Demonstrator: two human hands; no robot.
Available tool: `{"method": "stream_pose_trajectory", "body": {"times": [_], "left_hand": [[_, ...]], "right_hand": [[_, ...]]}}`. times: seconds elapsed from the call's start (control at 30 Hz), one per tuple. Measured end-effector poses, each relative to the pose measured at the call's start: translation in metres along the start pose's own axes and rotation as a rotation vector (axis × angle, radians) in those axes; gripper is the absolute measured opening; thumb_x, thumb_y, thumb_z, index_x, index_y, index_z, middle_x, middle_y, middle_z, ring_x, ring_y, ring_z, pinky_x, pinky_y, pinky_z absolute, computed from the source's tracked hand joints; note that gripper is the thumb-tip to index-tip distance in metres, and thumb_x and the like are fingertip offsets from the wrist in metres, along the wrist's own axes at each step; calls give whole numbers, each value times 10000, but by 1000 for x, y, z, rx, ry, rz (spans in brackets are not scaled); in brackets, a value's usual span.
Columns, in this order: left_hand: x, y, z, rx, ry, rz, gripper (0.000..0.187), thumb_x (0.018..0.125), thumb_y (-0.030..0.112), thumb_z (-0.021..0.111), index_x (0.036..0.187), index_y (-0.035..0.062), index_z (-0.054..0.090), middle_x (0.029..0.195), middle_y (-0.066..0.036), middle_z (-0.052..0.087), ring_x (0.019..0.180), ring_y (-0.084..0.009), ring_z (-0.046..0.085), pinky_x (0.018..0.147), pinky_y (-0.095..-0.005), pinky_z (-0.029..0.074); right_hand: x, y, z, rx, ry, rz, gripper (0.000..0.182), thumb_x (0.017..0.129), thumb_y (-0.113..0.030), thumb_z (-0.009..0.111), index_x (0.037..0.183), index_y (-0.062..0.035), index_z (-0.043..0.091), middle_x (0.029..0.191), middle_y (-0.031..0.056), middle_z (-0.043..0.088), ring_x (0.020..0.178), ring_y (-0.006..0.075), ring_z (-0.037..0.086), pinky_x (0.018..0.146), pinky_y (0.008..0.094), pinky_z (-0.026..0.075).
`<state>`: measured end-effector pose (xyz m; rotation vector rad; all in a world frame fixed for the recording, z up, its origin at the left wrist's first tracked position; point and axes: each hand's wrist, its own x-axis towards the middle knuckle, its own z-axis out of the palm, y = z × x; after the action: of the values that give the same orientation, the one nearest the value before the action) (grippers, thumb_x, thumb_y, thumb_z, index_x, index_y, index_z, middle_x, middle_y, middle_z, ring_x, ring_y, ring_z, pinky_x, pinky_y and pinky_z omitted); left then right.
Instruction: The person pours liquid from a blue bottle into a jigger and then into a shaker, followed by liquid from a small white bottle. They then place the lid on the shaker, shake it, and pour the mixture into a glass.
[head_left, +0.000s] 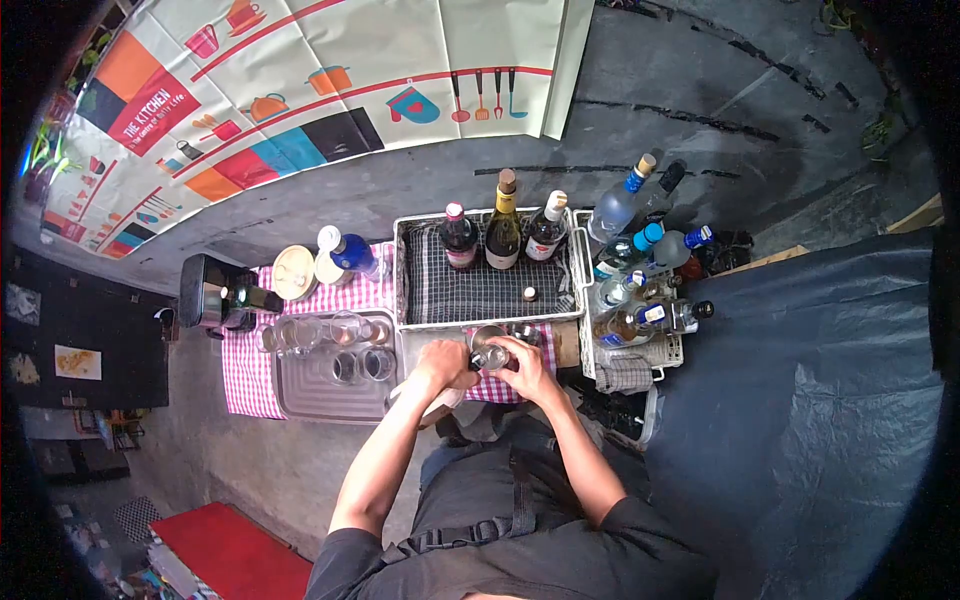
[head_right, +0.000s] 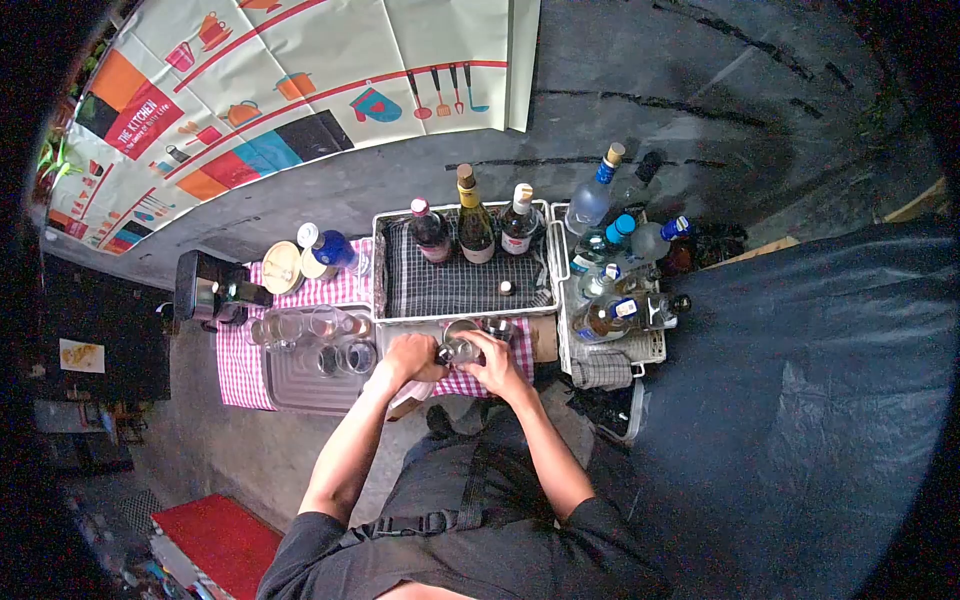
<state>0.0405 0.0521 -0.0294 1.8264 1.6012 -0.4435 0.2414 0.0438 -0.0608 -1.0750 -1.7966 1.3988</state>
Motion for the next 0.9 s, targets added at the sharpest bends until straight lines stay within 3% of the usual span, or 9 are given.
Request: {"method": "stream_pose_trajectory", "body": {"times": [0.07,0.13,0.17,0.27,0.33,0.63,0.87,0.9], "left_hand": [[-11,0,-2,-57,79,10,456,709,418,781,885,-1,748,928,-255,729,936,-378,724,868,-457,569],[-19,-2,-2,-114,160,18,413,709,392,781,834,0,743,882,-259,723,901,-387,723,843,-465,571],[-21,-4,1,-179,216,17,424,702,399,802,798,-8,732,853,-267,714,877,-401,718,823,-472,569],[-26,-16,12,-288,307,15,452,691,408,836,733,-24,710,801,-278,696,833,-423,708,784,-482,565],[-28,-22,20,-333,343,11,468,685,411,850,705,-32,699,776,-281,687,813,-431,703,765,-486,563],[-36,-26,26,-374,363,-25,451,663,382,841,678,-44,693,728,-292,668,795,-438,701,761,-485,565],[-31,-23,21,-284,313,-43,424,680,389,811,729,-22,721,786,-282,693,838,-423,709,794,-483,567],[-30,-21,19,-260,307,-39,420,686,390,803,748,-18,726,808,-278,701,856,-417,711,804,-482,566]], "right_hand": [[-3,7,0,39,-4,-1,557,735,66,739,1276,-12,628,1271,151,670,1205,287,644,1028,374,507],[-5,8,1,344,-2,149,562,756,35,766,1296,-14,616,1292,144,654,1189,308,647,1017,372,513],[-5,10,1,344,-4,150,562,756,35,766,1296,-14,616,1292,144,654,1189,308,647,1017,372,513],[-4,15,-2,226,59,78,585,764,-15,803,1315,-21,609,1293,152,638,1164,330,648,1005,384,522],[-2,6,-7,-179,95,27,598,759,-42,816,1320,-27,611,1265,167,626,1158,346,629,1003,404,515],[10,13,1,-535,15,-6,621,776,-79,797,1366,-49,607,1155,173,595,1117,344,578,994,416,469],[10,8,-2,-511,24,-37,655,754,-73,811,1375,-57,607,1182,167,609,1123,342,594,993,411,479],[10,6,-3,-372,38,-24,634,752,-34,800,1357,-47,609,1200,170,619,1128,355,604,990,417,487]]}}
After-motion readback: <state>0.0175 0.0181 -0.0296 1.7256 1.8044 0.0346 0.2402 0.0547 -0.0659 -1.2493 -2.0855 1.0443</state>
